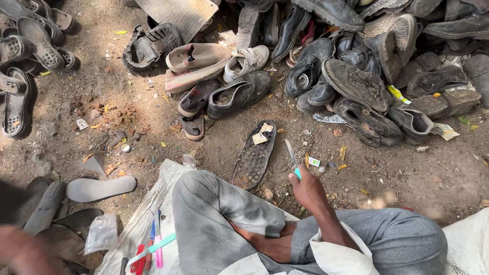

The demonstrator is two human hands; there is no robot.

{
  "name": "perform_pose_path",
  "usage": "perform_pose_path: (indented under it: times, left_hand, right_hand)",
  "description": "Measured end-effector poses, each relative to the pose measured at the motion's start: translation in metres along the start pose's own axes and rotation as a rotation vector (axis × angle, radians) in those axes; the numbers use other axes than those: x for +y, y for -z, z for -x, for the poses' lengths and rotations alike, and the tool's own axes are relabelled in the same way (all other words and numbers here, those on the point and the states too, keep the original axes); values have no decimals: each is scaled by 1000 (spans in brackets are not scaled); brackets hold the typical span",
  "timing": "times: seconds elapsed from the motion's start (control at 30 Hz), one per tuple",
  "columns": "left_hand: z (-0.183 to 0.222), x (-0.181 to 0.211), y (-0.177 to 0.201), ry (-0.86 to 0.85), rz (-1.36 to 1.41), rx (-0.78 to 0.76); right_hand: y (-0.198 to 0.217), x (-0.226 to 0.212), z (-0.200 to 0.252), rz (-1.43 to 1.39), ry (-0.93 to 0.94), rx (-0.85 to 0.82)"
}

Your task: The person separates the sole from a shoe using a small tool, then peels back the remaining internal layers of the shoe's structure by hand.

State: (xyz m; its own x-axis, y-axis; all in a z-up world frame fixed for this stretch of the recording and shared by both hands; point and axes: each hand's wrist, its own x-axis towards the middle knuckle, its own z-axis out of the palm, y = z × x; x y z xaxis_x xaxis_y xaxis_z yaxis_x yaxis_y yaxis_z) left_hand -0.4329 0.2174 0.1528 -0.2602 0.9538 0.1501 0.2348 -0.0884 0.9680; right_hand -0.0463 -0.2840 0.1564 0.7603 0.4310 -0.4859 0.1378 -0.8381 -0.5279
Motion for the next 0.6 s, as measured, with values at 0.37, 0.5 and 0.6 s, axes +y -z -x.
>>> perform_pose_path:
  times: [0.37, 0.5, 0.6]
  left_hand:
    - [271, 40, -217, -298, -469, -1159]
    - [367, 52, -318, -417, -681, -1179]
    - [386, 35, -341, -623, -783, -1040]
  right_hand:
    - [43, 30, 23, 121, -21, -7]
    - [25, 46, 0, 196, -121, -51]
    - [14, 48, -18, 85, 32, 41]
